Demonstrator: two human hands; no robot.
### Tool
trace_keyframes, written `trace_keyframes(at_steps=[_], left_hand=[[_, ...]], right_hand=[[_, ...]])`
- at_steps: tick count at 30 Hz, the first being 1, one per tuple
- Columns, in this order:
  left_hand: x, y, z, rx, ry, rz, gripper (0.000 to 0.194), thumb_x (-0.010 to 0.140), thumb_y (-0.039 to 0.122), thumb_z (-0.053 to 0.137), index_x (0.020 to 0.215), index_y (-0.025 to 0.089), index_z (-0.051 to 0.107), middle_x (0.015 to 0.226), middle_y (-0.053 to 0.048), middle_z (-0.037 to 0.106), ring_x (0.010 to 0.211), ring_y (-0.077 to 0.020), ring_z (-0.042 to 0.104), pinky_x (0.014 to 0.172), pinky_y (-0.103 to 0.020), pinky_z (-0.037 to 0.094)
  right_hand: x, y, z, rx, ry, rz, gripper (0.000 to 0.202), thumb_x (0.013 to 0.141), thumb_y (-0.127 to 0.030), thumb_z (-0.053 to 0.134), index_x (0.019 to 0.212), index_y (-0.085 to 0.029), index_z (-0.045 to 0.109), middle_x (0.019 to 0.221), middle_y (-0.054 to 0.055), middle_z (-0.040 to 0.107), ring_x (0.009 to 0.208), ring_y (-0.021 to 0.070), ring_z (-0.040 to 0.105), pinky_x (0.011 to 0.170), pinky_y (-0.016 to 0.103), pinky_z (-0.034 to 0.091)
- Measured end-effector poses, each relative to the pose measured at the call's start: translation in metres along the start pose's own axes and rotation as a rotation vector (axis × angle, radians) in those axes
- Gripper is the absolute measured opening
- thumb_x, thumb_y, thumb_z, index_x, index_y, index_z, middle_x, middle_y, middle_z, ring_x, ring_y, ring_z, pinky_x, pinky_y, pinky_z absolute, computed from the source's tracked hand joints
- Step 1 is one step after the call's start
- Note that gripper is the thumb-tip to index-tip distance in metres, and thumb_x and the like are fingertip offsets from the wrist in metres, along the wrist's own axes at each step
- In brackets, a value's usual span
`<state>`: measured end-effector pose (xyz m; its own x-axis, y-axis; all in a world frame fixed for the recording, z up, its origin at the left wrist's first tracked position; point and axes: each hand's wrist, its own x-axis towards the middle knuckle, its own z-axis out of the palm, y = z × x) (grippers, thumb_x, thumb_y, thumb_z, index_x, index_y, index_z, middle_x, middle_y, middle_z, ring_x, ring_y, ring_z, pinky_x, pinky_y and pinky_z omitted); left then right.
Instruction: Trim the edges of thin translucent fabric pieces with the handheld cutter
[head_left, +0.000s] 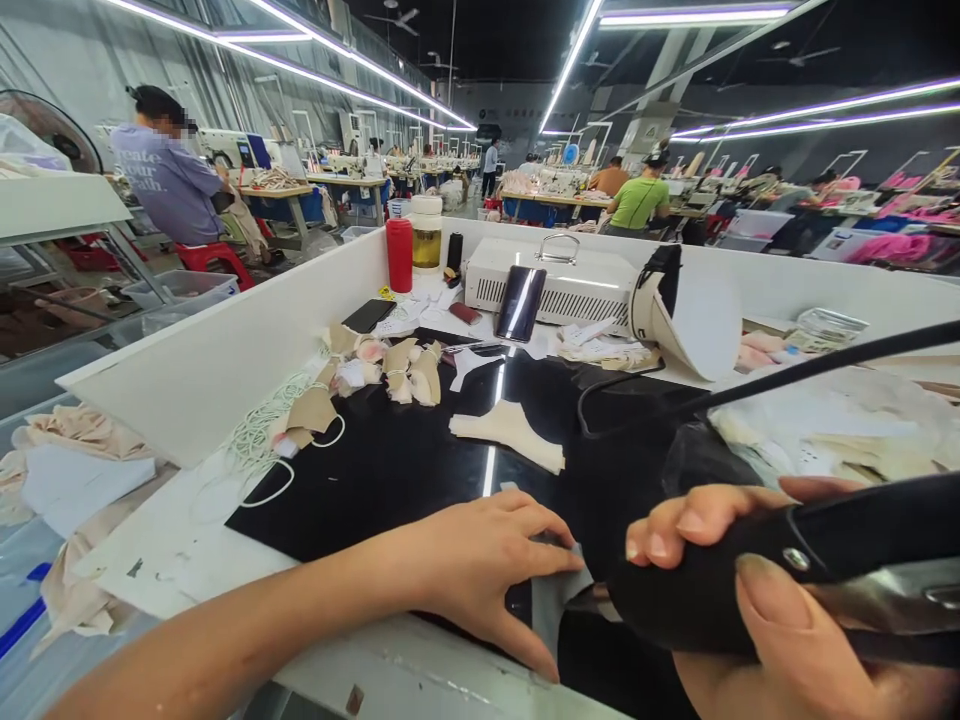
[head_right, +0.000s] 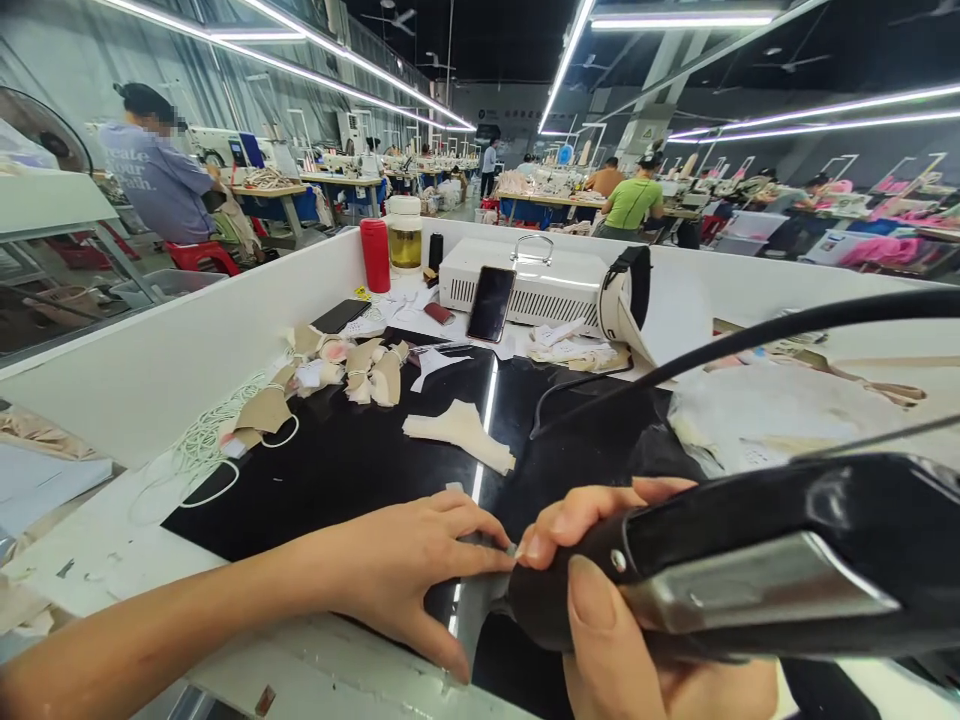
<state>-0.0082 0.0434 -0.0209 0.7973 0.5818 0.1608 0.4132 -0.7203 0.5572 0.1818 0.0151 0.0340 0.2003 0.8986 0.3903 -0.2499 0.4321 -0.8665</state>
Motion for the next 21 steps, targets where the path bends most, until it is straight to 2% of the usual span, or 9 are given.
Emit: trace_keyframes(at_steps=[3,7,15,21], left_hand=[[0.0,-0.001,0.001,-0.002,0.005,0.009,0.077,0.077,0.047,0.091,0.143,0.017,0.063,0.144,-0.012,0.059,0.13,-0.0332,0.054,0.114,-0.043,0.046],[0.001,-0.003,0.002,-0.014,0.002,0.017,0.076,0.079,0.048,0.09,0.143,0.019,0.062,0.145,-0.012,0.059,0.132,-0.0336,0.052,0.118,-0.043,0.043],[0.002,-0.003,0.002,0.001,0.009,0.034,0.074,0.078,0.046,0.09,0.139,0.014,0.064,0.145,-0.014,0.059,0.13,-0.034,0.054,0.118,-0.045,0.043],[0.003,-0.003,0.001,0.029,0.006,0.041,0.076,0.077,0.047,0.091,0.139,0.012,0.064,0.145,-0.014,0.058,0.128,-0.033,0.054,0.118,-0.042,0.042]], right_hand=[[-0.002,0.002,-0.002,0.061,0.058,-0.019,0.05,0.073,-0.04,0.095,0.11,-0.031,0.063,0.075,-0.003,0.063,0.058,0.0205,0.059,0.056,0.039,0.059],[-0.006,0.005,-0.005,0.066,-0.013,-0.033,0.048,0.074,-0.043,0.095,0.11,-0.032,0.065,0.074,-0.004,0.061,0.055,0.0196,0.055,0.046,0.035,0.056],[-0.015,0.006,-0.002,0.076,0.056,-0.044,0.052,0.07,-0.046,0.097,0.109,-0.032,0.065,0.073,-0.005,0.059,0.053,0.0175,0.049,0.044,0.032,0.054],[-0.013,0.013,-0.022,0.053,-0.103,-0.063,0.044,0.083,-0.037,0.087,0.121,-0.034,0.065,0.079,-0.002,0.06,0.06,0.0199,0.055,0.049,0.037,0.057]])
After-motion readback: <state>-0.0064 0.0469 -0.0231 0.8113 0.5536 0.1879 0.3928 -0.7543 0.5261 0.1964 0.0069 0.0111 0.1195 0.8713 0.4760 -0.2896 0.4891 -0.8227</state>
